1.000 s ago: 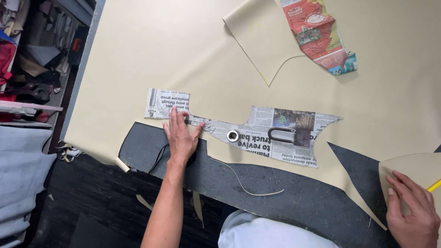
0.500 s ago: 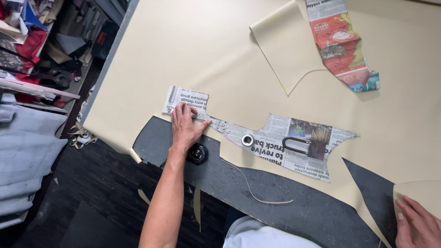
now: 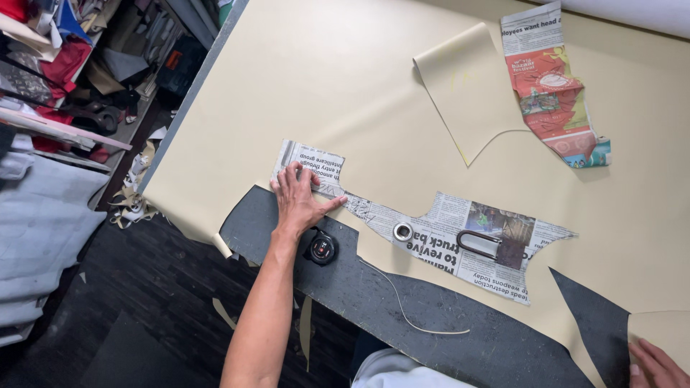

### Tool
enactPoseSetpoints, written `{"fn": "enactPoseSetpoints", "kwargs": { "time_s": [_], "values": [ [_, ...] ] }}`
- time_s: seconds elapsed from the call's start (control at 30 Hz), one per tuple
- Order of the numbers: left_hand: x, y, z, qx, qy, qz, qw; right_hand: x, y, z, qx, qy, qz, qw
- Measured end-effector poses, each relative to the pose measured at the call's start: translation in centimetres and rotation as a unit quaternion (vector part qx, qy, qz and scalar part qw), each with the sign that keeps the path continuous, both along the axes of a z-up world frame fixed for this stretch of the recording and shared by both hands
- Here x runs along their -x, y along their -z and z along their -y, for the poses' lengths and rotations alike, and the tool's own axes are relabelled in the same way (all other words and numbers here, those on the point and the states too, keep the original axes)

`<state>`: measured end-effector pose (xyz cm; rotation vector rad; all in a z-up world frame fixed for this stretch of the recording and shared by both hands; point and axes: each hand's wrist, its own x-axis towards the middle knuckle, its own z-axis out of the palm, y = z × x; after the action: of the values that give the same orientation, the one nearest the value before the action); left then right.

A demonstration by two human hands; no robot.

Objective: The person cuts a beige paper sheet using scissors, following a newspaper template placed on top. They then use a pencil to trace the template's outline onto the paper and measure the cut piece with a tape measure.

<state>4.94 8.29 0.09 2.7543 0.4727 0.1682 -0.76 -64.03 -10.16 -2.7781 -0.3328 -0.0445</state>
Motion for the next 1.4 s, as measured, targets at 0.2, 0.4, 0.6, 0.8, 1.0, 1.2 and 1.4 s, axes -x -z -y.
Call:
{"fn": "enactPoseSetpoints", "kwargs": {
  "time_s": [0.2, 0.4, 0.6, 0.8, 1.0, 1.2, 1.4],
  "values": [
    [0.1, 0.4, 0.0, -0.003, -0.005, 0.006, 1.000, -1.2, -0.2, -1.2, 0.030, -0.009, 0.019, 0.999],
    [0.3, 1.2, 0.0, -0.013, -0.008, 0.013, 1.000, -2.2, -3.3, -8.6, -0.025, 0.002, 0.062, 0.998],
    [0.6, 2.4, -0.2, -0.020, 0.010, 0.067, 0.998, -3.2, -15.5, -30.2, -0.155, -0.022, 0.006, 0.988],
    [0.8, 2.3, -0.1, 0.002, -0.011, 0.049, 0.999, -7.0, -20.6, -46.2, -0.217, -0.126, -0.062, 0.966],
    [1.1, 1.2, -0.2, 0.081, -0.021, 0.080, 0.993, -11.1, -21.1, -58.4, -0.187, -0.299, -0.005, 0.936],
    [1.4, -0.1, -0.7, 0.108, -0.025, 0.060, 0.992, -11.8, -20.4, -64.4, -0.194, -0.330, -0.051, 0.923],
    [1.1, 0.4, -0.6, 0.116, -0.017, 0.027, 0.993, -11.2, -19.5, -60.6, -0.144, -0.273, -0.064, 0.949]
  ]
}}
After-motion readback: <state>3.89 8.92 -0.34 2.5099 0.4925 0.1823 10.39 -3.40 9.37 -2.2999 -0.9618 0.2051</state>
